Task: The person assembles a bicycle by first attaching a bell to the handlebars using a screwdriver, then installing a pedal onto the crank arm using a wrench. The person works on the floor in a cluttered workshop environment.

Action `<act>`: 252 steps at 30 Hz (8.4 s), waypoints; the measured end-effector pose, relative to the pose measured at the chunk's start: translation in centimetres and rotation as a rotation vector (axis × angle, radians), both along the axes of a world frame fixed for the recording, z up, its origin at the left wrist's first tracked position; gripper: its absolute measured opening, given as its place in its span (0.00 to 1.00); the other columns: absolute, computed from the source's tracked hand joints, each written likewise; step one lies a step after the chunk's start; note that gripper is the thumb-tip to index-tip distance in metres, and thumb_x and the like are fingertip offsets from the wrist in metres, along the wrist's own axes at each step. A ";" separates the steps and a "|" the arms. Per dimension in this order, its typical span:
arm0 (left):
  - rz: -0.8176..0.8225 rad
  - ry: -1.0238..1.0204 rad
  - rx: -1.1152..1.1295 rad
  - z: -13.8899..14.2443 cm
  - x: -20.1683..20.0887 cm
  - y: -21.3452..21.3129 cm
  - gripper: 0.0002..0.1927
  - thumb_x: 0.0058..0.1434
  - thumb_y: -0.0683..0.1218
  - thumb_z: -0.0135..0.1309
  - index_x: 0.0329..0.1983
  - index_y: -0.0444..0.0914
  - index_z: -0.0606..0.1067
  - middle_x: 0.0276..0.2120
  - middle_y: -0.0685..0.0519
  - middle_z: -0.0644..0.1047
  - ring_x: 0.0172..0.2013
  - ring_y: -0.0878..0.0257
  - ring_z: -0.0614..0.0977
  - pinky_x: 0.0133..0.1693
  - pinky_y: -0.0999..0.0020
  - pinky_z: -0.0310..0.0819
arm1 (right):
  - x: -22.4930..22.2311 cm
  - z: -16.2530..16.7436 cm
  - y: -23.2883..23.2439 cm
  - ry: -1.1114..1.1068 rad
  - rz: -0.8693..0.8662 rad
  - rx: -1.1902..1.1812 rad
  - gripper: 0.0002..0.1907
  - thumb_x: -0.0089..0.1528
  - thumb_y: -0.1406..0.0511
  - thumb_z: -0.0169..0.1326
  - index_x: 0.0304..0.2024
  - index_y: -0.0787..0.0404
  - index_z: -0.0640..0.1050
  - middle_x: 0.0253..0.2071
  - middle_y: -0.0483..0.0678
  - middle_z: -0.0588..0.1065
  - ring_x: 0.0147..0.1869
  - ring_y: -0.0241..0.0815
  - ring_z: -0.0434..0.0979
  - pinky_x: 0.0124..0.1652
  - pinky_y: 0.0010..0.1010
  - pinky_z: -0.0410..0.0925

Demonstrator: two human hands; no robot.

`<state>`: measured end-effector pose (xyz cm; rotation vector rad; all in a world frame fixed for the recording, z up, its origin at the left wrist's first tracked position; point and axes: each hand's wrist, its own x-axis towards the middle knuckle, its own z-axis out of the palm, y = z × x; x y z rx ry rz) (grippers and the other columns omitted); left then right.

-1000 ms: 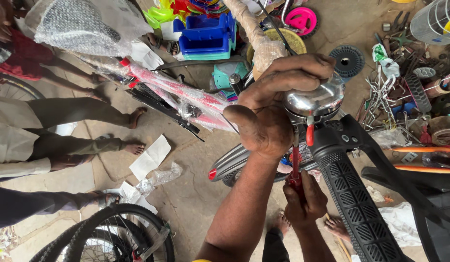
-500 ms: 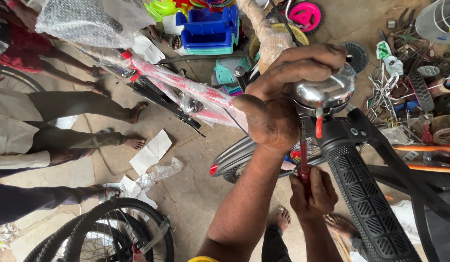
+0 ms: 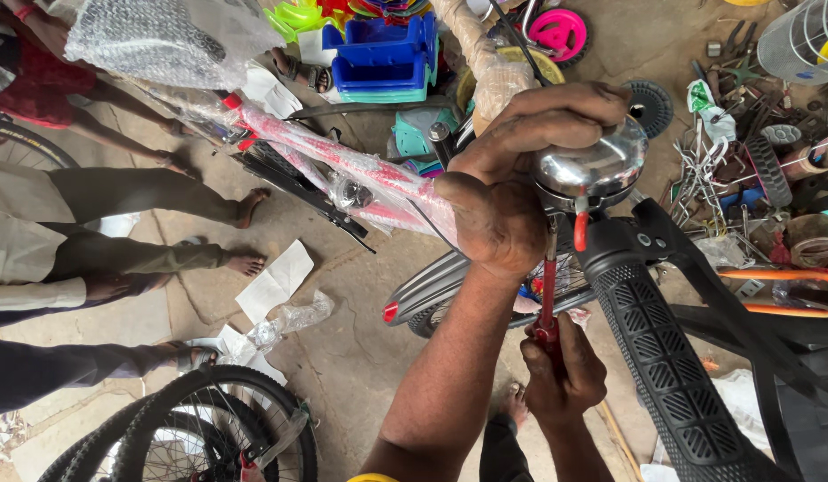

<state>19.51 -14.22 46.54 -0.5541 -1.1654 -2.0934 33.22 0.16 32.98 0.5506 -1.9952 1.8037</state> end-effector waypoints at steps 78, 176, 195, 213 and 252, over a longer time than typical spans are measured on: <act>-0.051 0.028 -0.232 2.8 0.0 -1.2 0.59 0.59 0.85 0.20 0.41 0.30 0.82 0.45 0.39 0.80 0.49 0.51 0.82 0.60 0.52 0.73 | -0.8 -3.6 -1.1 0.030 0.011 -0.202 0.22 0.61 0.73 0.53 0.56 0.78 0.68 0.41 0.61 0.77 0.35 0.43 0.79 0.35 0.32 0.76; -0.089 0.070 -0.020 0.9 -0.1 -0.6 0.56 0.71 0.79 0.19 0.43 0.27 0.81 0.46 0.39 0.79 0.48 0.51 0.81 0.56 0.56 0.76 | -1.8 -2.0 -0.6 -0.267 0.273 -0.535 0.24 0.67 0.67 0.55 0.59 0.80 0.70 0.40 0.56 0.74 0.34 0.42 0.73 0.32 0.30 0.72; -0.053 0.064 0.064 0.7 0.7 0.0 0.55 0.63 0.82 0.26 0.43 0.29 0.81 0.45 0.41 0.78 0.50 0.49 0.79 0.59 0.49 0.72 | -2.2 -3.7 1.3 -0.292 0.054 -0.104 0.19 0.67 0.67 0.52 0.59 0.72 0.73 0.37 0.52 0.75 0.38 0.35 0.73 0.40 0.26 0.69; -0.004 -0.071 -0.019 2.4 1.0 -1.9 0.41 0.68 0.74 0.45 0.45 0.30 0.78 0.50 0.41 0.78 0.52 0.47 0.78 0.58 0.53 0.71 | -0.9 -0.5 0.7 -1.138 1.186 -1.152 0.22 0.70 0.50 0.51 0.54 0.59 0.73 0.27 0.50 0.70 0.20 0.37 0.63 0.22 0.28 0.59; -0.952 -0.653 0.878 6.6 9.3 2.3 0.27 0.73 0.64 0.47 0.63 0.41 0.71 0.40 0.47 0.79 0.39 0.52 0.82 0.45 0.51 0.77 | 7.3 15.4 1.7 -1.375 0.068 -0.223 0.17 0.68 0.56 0.53 0.42 0.65 0.78 0.19 0.42 0.64 0.18 0.32 0.62 0.18 0.26 0.55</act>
